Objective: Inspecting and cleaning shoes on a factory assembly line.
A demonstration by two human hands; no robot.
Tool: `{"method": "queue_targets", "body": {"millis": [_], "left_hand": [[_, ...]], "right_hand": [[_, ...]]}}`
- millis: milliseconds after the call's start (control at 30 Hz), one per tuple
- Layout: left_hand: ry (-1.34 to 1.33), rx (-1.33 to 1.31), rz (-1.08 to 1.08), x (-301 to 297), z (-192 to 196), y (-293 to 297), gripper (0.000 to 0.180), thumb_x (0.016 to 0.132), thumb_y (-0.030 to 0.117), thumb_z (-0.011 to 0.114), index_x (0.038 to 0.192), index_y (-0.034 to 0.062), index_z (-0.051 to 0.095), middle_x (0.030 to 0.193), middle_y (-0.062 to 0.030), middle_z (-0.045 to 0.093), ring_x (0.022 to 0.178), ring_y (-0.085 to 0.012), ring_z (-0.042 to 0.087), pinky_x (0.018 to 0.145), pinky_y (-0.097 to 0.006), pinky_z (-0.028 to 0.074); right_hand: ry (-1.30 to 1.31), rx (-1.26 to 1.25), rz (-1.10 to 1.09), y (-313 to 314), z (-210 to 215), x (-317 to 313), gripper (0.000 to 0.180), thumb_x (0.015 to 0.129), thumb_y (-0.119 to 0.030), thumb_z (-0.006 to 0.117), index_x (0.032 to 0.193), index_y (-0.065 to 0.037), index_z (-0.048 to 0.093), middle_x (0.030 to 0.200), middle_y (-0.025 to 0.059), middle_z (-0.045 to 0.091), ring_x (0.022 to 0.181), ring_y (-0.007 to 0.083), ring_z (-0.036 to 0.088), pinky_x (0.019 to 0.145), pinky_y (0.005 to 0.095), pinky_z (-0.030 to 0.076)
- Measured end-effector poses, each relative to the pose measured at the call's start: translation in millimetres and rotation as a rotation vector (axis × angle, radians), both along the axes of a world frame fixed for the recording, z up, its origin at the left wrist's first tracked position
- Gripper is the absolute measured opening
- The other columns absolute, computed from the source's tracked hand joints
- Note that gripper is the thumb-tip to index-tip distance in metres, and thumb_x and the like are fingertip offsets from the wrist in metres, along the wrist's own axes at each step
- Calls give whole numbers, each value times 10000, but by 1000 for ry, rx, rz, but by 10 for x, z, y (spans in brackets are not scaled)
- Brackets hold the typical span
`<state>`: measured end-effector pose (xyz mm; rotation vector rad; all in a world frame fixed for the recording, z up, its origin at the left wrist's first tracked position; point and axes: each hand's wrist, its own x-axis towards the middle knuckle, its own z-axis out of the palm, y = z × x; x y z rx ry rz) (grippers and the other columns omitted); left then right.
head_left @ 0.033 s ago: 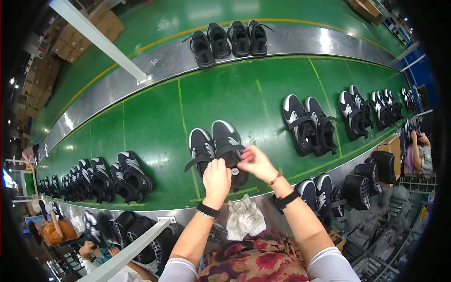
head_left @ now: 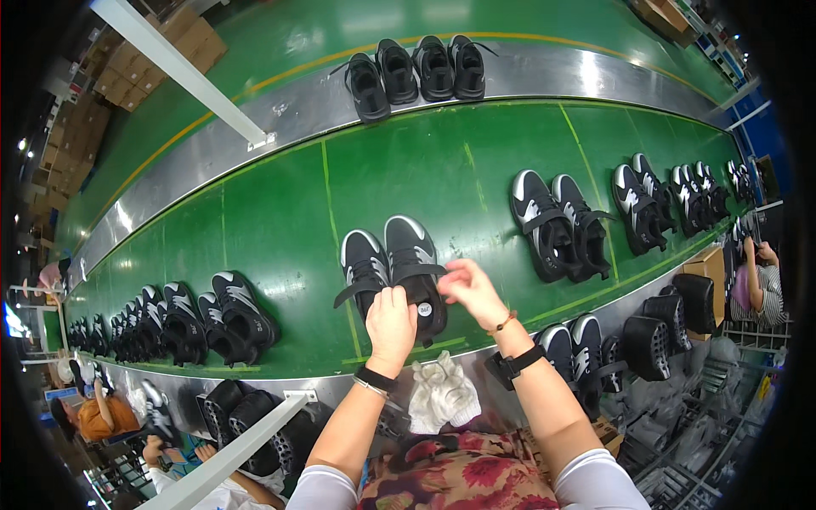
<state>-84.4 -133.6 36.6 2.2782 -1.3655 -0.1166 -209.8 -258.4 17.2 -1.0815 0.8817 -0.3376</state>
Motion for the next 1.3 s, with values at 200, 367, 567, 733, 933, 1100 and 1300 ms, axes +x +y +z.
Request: {"method": "queue_targets", "body": {"millis": [200,367,567,733,933,1100,1300], "left_hand": [[-16,50,5,13,-68,10,253,702,101,693,872,38,518,847,-123,522,855,-302,552,715,-397,480],[-11,46,45,64,-96,50,247,702,92,691,855,33,506,844,-129,524,848,-314,553,715,-403,484],[1,18,35,71,-121,35,233,708,82,678,847,31,498,850,-136,534,863,-320,559,719,-412,484],[84,-4,13,101,-66,86,218,730,82,661,862,24,498,854,-147,545,838,-332,568,719,-421,485],[267,-132,118,12,200,598,168,849,69,603,982,-19,549,908,-163,576,822,-331,597,714,-401,484],[324,-162,401,-311,269,1701,199,892,80,522,1048,-43,538,1015,-210,551,943,-382,550,815,-424,455],[377,37,620,-580,-493,2361,400,920,224,528,1155,-98,496,1087,-263,538,1055,-418,497,924,-454,392]], "right_hand": [[-33,28,-158,-57,-43,252,162,816,-76,668,962,-38,608,762,29,620,629,88,566,522,218,448],[8,175,-274,108,-169,151,60,791,-14,656,848,-6,639,692,45,630,547,81,535,480,203,412],[-17,308,-317,302,-311,157,57,794,-25,652,842,3,638,688,54,627,545,78,520,479,212,396],[313,18,-79,318,-337,165,156,786,-91,673,895,9,623,746,96,638,627,177,592,574,291,465],[613,-1131,493,394,-73,318,399,774,-93,624,1116,52,479,898,210,622,827,391,617,741,439,508],[430,-1375,430,714,430,29,247,786,-144,624,974,1,554,849,152,604,815,327,595,697,427,498],[236,-1283,934,2035,577,-551,479,785,-402,651,1064,-25,555,820,107,577,804,261,594,648,381,503]]}}
